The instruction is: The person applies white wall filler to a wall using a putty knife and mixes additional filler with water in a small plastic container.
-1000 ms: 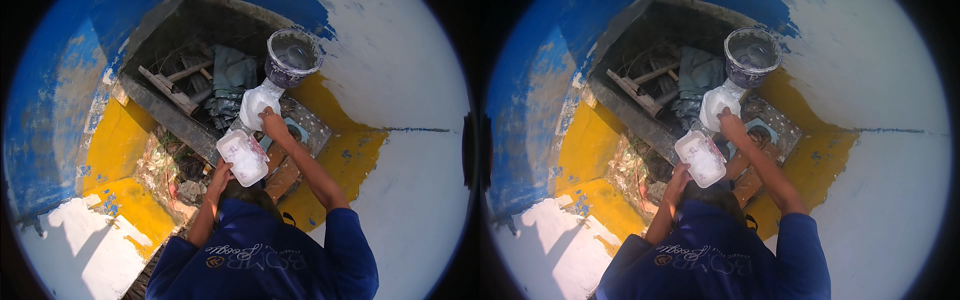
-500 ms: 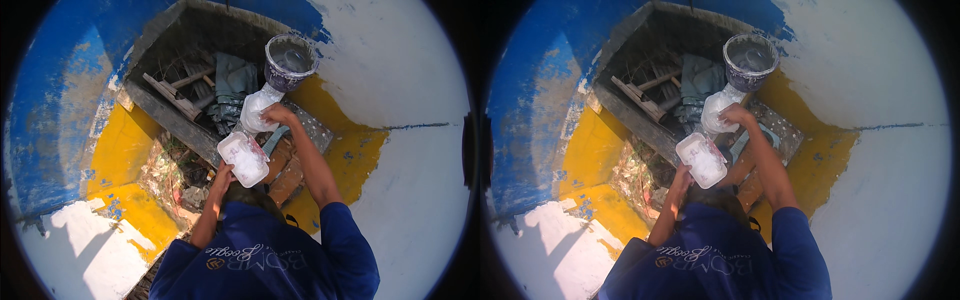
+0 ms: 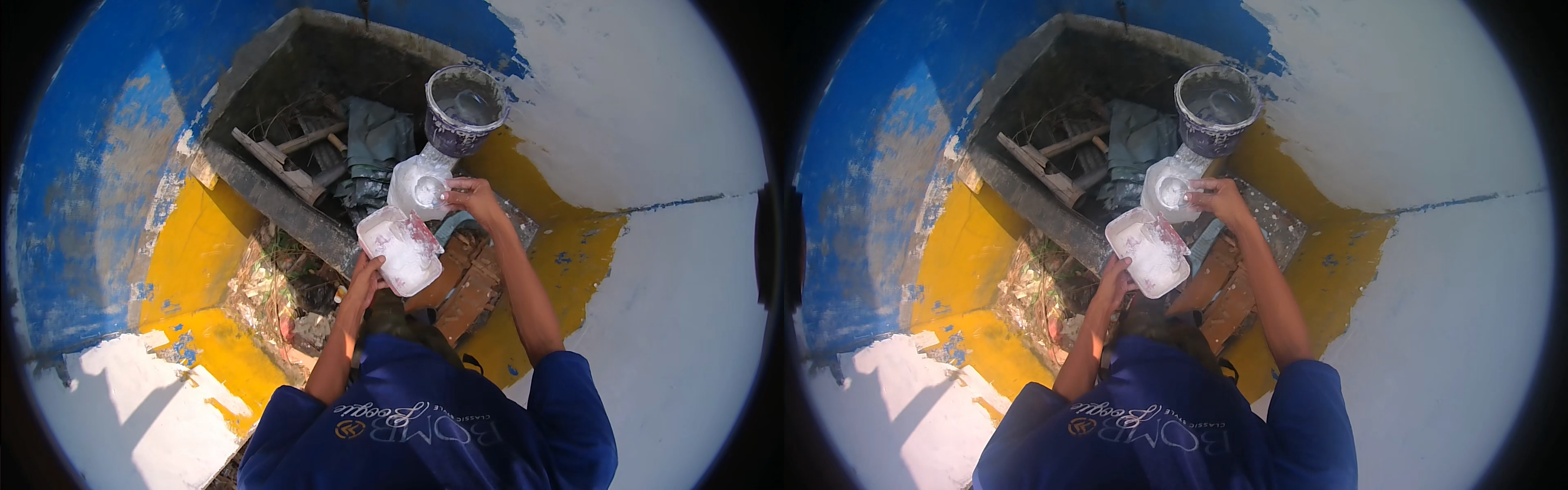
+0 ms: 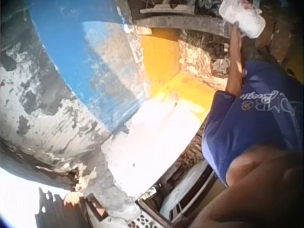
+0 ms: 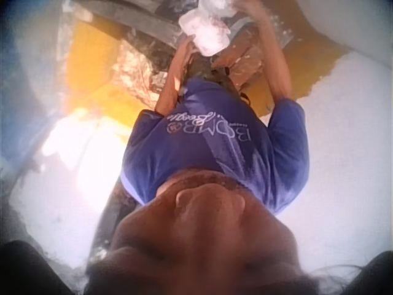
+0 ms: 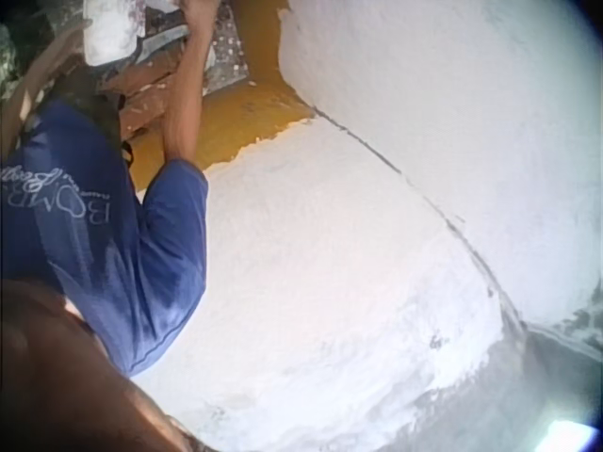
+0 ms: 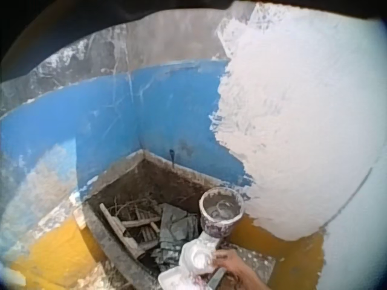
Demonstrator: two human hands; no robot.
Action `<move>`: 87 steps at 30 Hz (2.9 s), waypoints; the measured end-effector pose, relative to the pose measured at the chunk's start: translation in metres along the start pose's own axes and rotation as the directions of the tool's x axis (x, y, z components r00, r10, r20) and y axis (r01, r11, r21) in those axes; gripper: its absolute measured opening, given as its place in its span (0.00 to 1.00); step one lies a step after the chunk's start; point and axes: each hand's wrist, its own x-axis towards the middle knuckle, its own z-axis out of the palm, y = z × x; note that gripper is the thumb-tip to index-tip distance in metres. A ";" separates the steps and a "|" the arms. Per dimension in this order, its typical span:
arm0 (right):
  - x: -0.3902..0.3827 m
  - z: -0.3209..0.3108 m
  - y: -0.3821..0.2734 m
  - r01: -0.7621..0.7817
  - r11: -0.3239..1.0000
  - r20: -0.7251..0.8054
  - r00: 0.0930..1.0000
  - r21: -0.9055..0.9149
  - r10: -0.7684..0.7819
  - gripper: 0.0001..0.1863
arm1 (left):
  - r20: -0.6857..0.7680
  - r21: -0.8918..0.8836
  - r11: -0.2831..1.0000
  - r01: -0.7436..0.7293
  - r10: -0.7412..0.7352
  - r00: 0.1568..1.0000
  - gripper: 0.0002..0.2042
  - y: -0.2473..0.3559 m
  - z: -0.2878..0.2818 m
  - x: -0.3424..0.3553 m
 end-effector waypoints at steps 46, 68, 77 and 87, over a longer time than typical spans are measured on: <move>-0.160 0.028 -0.004 0.713 0.354 0.206 0.569 -0.605 -0.796 0.21 | 0.186 0.041 0.996 -0.082 0.073 0.980 0.35 0.000 0.064 -0.013; 0.058 -0.014 -0.099 0.058 0.477 -0.296 0.716 -0.877 -0.632 0.14 | -0.067 -0.140 0.985 -0.104 0.095 0.993 0.39 0.016 0.020 -0.053; 0.212 -0.078 -0.090 -0.230 -0.094 -0.211 0.961 -0.969 -0.180 0.21 | -0.111 -0.113 0.967 -0.228 0.216 0.970 0.36 0.085 0.065 -0.007; 0.194 -0.079 -0.094 -0.227 0.128 -0.259 0.894 -0.965 -0.365 0.18 | -0.079 -0.144 0.957 -0.253 0.243 0.967 0.33 0.086 0.063 0.020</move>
